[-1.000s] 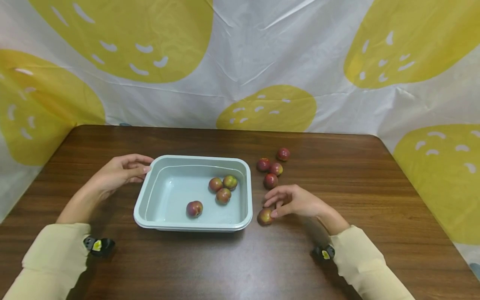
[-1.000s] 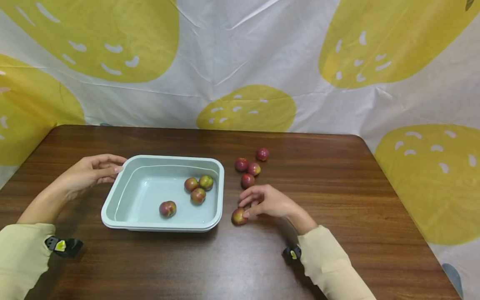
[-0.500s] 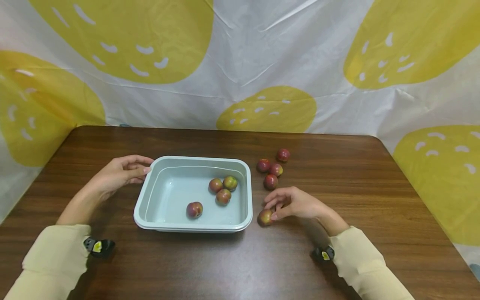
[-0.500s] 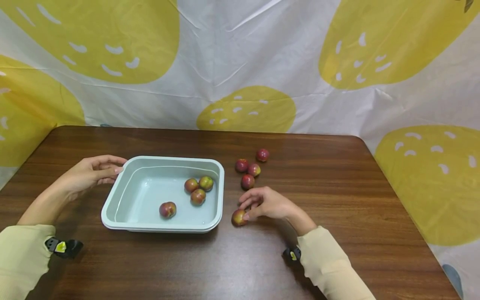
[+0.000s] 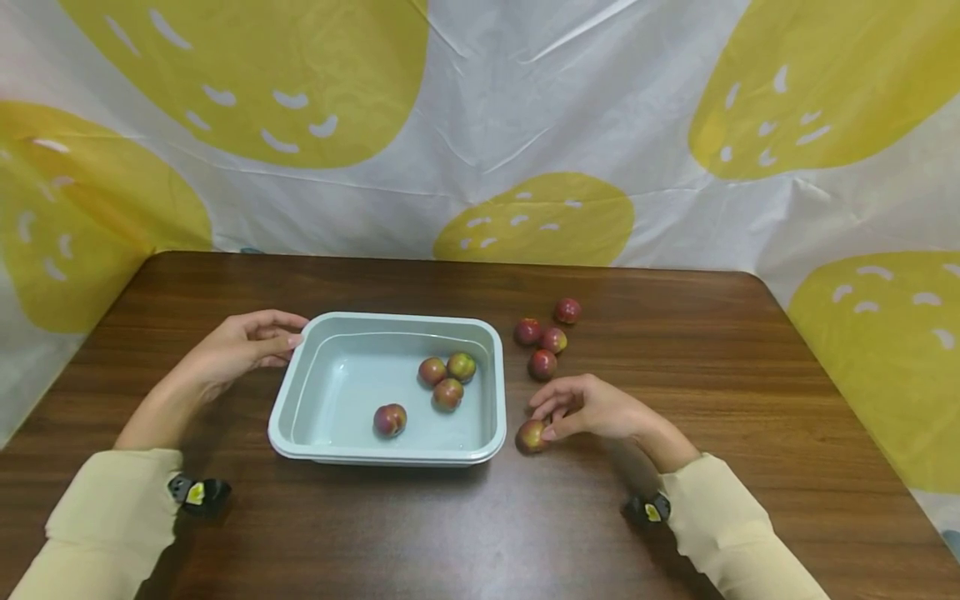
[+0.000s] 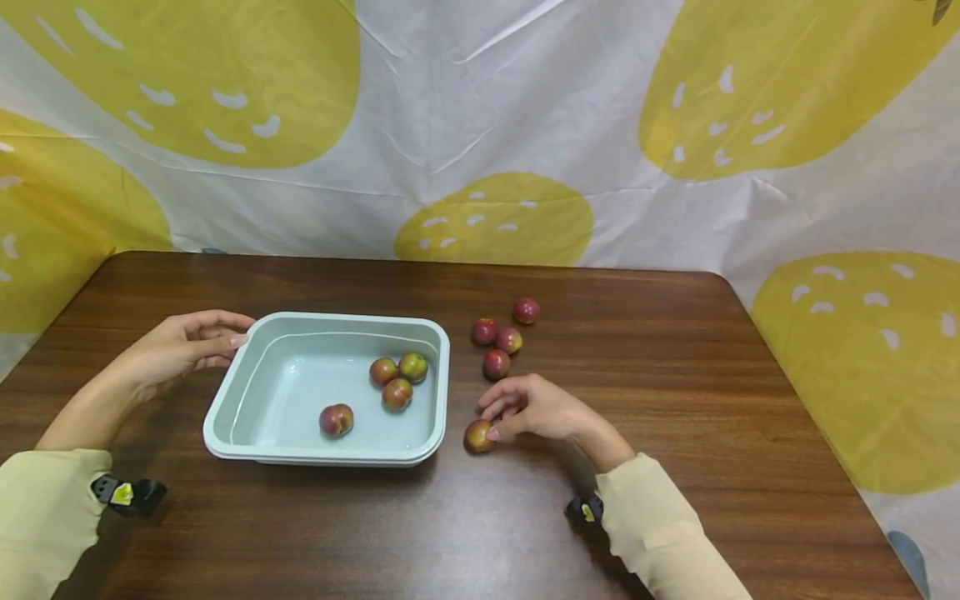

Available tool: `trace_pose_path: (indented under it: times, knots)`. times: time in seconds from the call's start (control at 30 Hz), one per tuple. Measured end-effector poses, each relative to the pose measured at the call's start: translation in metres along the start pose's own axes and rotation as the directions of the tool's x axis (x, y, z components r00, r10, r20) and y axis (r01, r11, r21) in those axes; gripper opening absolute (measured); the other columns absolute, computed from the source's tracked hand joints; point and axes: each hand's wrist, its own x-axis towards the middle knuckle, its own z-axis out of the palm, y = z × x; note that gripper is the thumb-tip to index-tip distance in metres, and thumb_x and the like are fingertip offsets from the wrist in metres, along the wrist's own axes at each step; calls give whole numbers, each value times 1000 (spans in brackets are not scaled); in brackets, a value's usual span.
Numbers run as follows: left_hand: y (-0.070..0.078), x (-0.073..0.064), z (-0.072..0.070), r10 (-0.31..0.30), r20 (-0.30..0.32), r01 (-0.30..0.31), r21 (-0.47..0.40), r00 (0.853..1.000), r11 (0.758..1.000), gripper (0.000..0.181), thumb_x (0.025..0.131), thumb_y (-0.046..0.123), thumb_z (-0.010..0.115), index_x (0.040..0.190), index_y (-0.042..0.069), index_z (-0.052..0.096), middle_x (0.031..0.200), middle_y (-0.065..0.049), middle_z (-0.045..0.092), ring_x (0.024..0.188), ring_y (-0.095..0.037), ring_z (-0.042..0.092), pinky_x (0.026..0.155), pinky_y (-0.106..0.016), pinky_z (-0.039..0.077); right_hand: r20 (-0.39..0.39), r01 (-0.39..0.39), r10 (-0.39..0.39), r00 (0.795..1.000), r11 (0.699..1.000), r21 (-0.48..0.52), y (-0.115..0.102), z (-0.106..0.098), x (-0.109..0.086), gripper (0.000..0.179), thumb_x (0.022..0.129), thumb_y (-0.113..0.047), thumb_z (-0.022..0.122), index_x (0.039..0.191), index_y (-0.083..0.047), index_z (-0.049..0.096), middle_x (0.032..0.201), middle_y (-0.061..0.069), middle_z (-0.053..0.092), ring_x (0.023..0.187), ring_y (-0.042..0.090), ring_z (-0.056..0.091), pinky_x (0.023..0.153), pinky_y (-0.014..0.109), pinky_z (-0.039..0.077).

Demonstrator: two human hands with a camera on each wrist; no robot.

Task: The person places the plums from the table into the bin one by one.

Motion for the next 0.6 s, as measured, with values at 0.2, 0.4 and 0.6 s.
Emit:
trace_pose_path:
  times: [0.2, 0.4, 0.6]
  knots:
    - [0, 0, 0, -10, -5, 10, 16, 1000, 1000, 51, 88, 25, 62, 125, -6, 45, 107, -14, 61, 84, -11, 61, 78, -31, 51, 4, 6, -6, 1000, 1000, -3, -1, 0, -1, 37, 76, 0, 70, 107, 13, 55, 94, 19, 65, 73, 12, 58, 63, 21, 48]
    - [-1, 1, 0, -10, -6, 10, 21, 1000, 1000, 52, 87, 27, 63, 125, -5, 46, 107, -15, 60, 84, -12, 61, 78, -31, 51, 1, -12, 12, 1000, 1000, 3, -2, 0, -1, 37, 76, 1, 70, 107, 13, 55, 94, 19, 64, 73, 12, 58, 63, 21, 47]
    - [-1, 1, 0, -10, -6, 10, 14, 1000, 1000, 52, 87, 26, 63, 125, -6, 46, 106, -13, 61, 84, -12, 61, 77, -30, 51, 14, -11, 11, 1000, 1000, -14, -3, 1, -1, 37, 76, -1, 71, 108, 11, 56, 97, 19, 65, 75, 14, 58, 65, 22, 48]
